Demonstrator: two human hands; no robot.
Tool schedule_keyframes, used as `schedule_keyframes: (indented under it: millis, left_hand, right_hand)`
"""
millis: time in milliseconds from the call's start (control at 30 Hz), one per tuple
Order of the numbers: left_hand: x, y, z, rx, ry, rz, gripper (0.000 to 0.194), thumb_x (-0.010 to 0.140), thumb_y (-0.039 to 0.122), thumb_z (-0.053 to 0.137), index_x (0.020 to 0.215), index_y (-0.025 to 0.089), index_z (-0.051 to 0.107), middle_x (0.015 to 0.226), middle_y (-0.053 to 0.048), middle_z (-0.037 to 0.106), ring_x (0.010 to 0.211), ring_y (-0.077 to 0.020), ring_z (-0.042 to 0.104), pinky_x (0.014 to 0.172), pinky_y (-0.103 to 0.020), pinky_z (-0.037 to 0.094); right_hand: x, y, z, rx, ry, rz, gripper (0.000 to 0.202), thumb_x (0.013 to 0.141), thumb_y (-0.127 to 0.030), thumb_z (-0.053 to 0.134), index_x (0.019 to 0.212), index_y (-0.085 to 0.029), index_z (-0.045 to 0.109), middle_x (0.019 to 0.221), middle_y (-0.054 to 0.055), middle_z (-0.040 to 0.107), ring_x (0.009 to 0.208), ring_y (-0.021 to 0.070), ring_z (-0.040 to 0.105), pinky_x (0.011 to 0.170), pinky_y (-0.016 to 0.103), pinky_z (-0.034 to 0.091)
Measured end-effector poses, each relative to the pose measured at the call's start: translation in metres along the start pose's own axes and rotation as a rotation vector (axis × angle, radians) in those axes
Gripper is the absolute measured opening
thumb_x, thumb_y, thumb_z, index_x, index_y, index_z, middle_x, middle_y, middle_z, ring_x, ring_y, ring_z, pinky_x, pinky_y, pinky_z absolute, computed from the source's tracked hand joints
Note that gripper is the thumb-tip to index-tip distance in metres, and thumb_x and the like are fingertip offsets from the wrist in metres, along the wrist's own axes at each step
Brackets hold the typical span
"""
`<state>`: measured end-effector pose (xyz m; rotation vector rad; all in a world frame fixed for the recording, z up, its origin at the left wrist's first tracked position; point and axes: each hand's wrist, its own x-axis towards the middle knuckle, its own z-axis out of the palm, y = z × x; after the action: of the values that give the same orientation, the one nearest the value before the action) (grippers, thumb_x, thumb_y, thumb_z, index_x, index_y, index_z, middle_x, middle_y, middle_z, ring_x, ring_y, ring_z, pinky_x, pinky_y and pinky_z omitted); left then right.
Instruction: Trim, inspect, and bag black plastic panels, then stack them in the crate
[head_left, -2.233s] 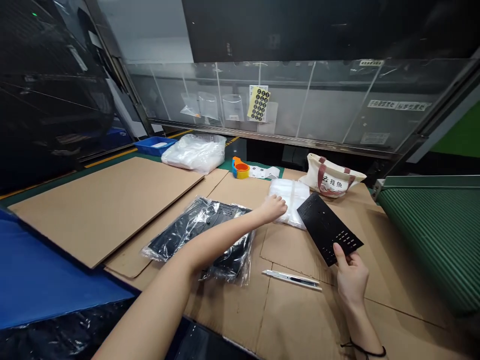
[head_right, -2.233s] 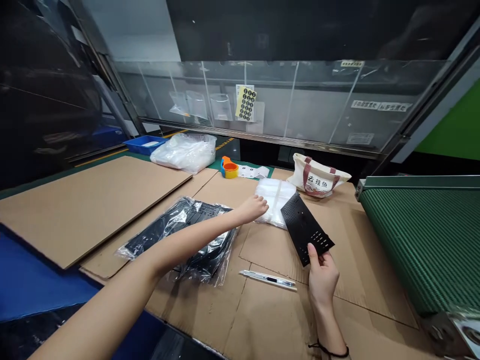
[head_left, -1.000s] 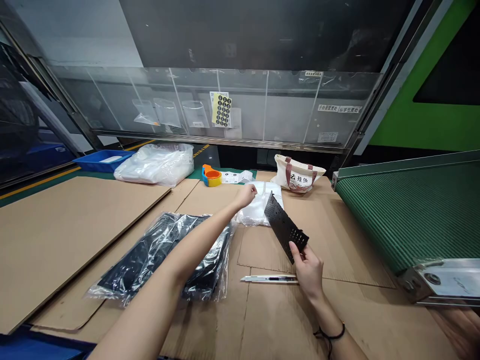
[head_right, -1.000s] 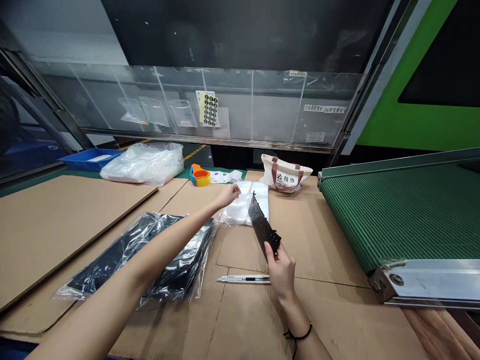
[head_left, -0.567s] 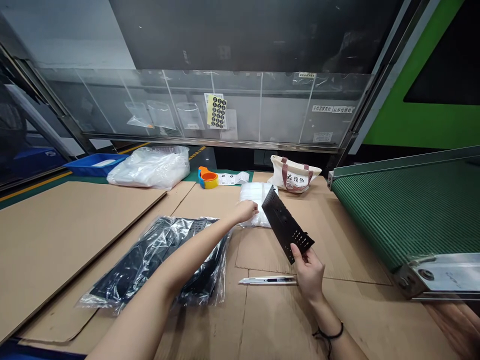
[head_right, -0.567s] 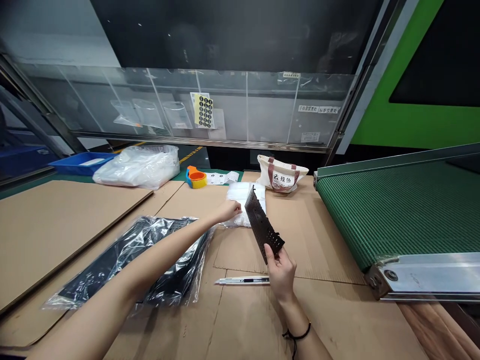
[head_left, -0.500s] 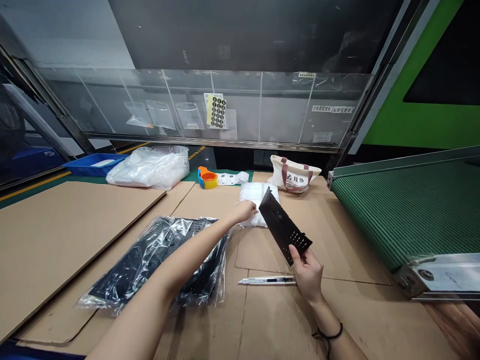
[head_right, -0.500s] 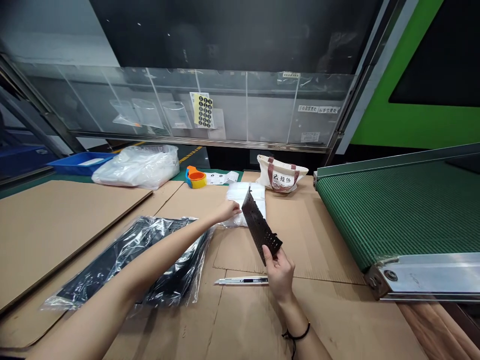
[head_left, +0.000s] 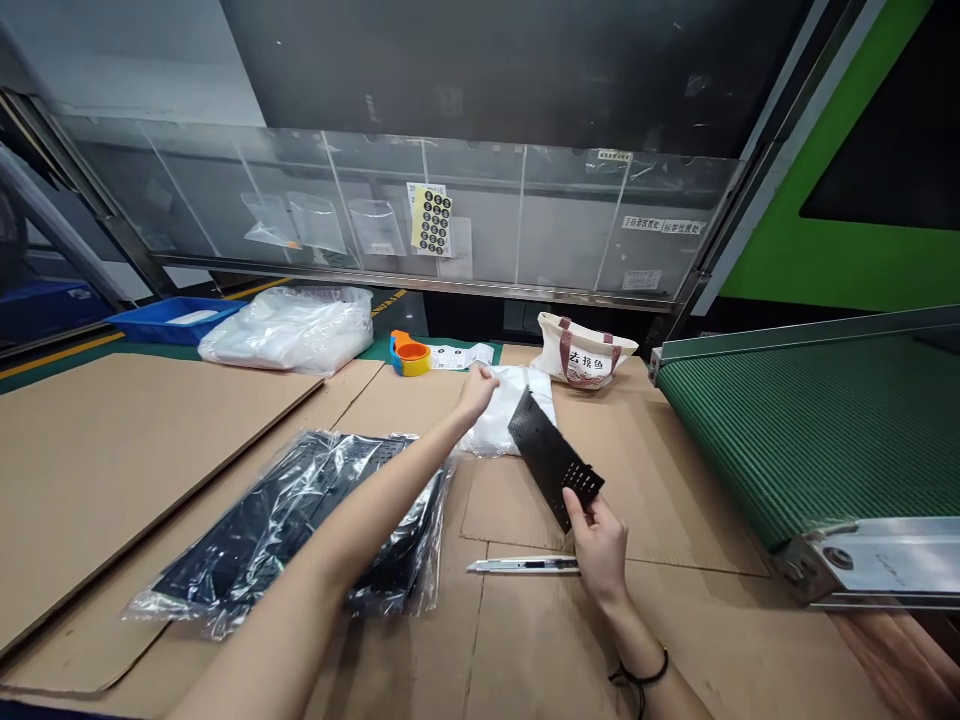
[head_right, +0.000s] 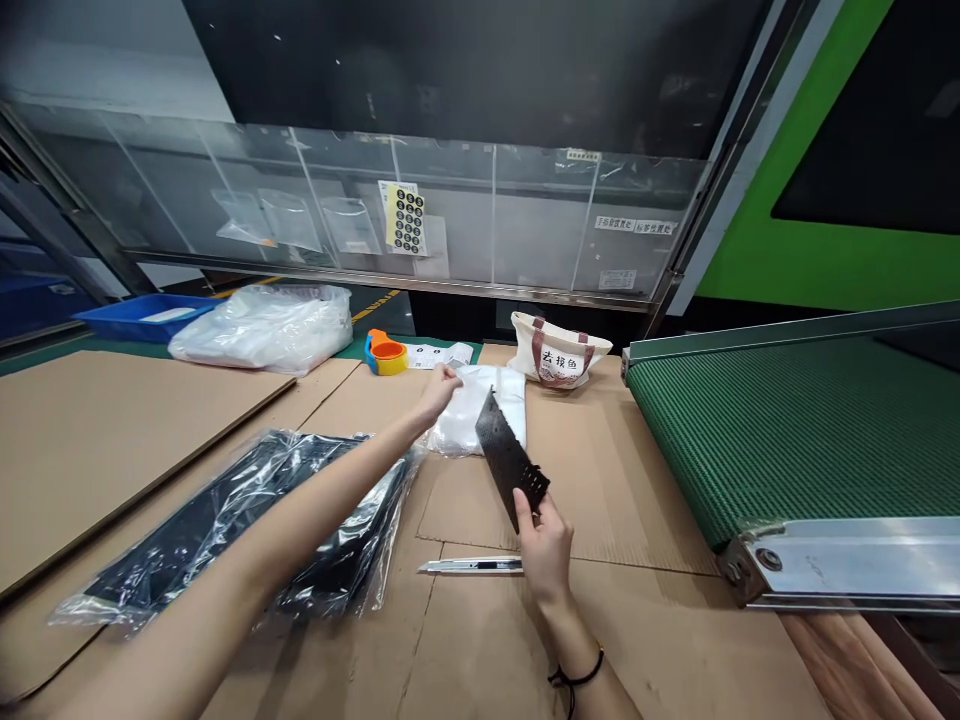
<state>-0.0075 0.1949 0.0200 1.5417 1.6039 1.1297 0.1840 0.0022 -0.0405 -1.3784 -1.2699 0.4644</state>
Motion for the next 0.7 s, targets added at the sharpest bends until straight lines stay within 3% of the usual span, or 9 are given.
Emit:
schedule_keyframes:
  millis: [100,200,300,367,433,500,600,700]
  left_hand:
    - [-0.013,0.002,-0.011,0.14,-0.096,0.065,0.017,0.086,0.028,0.062,0.078,0.014,0.056,0.07,0.003,0.053,0.06,-0.0095,0.048,0.058,-0.024,0.042]
    - [-0.023,0.005,-0.027,0.263,-0.16,0.114,0.029,0.081,0.021,0.059,0.057,0.017,0.044,0.053,0.006,0.039,0.05,-0.0089,0.037,0.051,-0.023,0.031]
    - [-0.033,0.013,-0.038,0.36,-0.245,0.159,0.036,0.083,0.024,0.049,0.049,0.019,0.037,0.044,0.005,0.033,0.044,-0.0094,0.036,0.048,-0.023,0.028]
    - [-0.043,0.02,-0.039,0.431,-0.32,0.201,0.04,0.086,0.028,0.045,0.047,0.02,0.037,0.041,0.004,0.036,0.041,-0.0107,0.039,0.047,-0.024,0.03]
    - [-0.056,0.029,-0.038,0.516,-0.37,0.269,0.044,0.088,0.032,0.044,0.046,0.019,0.039,0.041,0.001,0.042,0.043,-0.013,0.045,0.049,-0.025,0.034]
    - [-0.072,0.037,-0.035,0.616,-0.382,0.358,0.045,0.089,0.032,0.045,0.047,0.017,0.045,0.047,-0.003,0.051,0.051,-0.0166,0.054,0.056,-0.027,0.038]
    - [-0.095,0.045,-0.03,0.773,-0.369,0.482,0.04,0.091,0.03,0.043,0.059,0.013,0.06,0.066,-0.012,0.064,0.068,-0.0246,0.064,0.066,-0.034,0.044]
    - [-0.11,0.045,-0.027,0.901,-0.36,0.563,0.038,0.093,0.026,0.038,0.076,0.009,0.067,0.081,-0.02,0.069,0.077,-0.031,0.068,0.068,-0.039,0.048]
  right_hand:
    - [0.009,-0.001,-0.009,0.24,0.178,0.198,0.054,0.069,-0.066,0.065,0.072,-0.012,0.067,0.065,0.006,0.067,0.06,0.0168,0.059,0.056,0.026,0.047]
    - [0.015,-0.017,-0.028,0.615,0.252,0.409,0.051,0.057,-0.058,0.078,0.084,-0.016,0.068,0.086,0.006,0.073,0.074,0.0185,0.065,0.066,0.028,0.052]
    - [0.002,-0.038,-0.049,0.864,0.088,0.66,0.049,0.047,-0.045,0.088,0.083,-0.017,0.07,0.083,0.005,0.075,0.075,0.0208,0.069,0.072,0.032,0.055]
    - [-0.018,-0.043,-0.054,0.918,-0.055,0.852,0.045,0.046,-0.039,0.09,0.081,-0.015,0.072,0.08,0.007,0.076,0.076,0.0237,0.071,0.075,0.036,0.057]
    - [-0.045,-0.038,-0.05,0.965,-0.141,1.011,0.043,0.051,-0.037,0.09,0.083,-0.014,0.073,0.083,0.009,0.077,0.076,0.0237,0.072,0.074,0.035,0.058]
    - [-0.073,-0.027,-0.037,1.05,-0.109,1.081,0.04,0.05,-0.033,0.091,0.083,-0.017,0.073,0.084,0.006,0.077,0.072,0.0205,0.072,0.067,0.03,0.059]
    - [-0.108,-0.012,-0.015,1.184,0.011,1.077,0.029,0.052,-0.025,0.091,0.075,-0.023,0.073,0.077,0.0,0.077,0.066,0.0161,0.072,0.06,0.024,0.059]
    - [-0.127,-0.012,0.0,1.222,-0.003,1.039,0.027,0.058,-0.024,0.088,0.08,-0.021,0.073,0.081,0.003,0.077,0.075,0.0197,0.073,0.065,0.029,0.061]
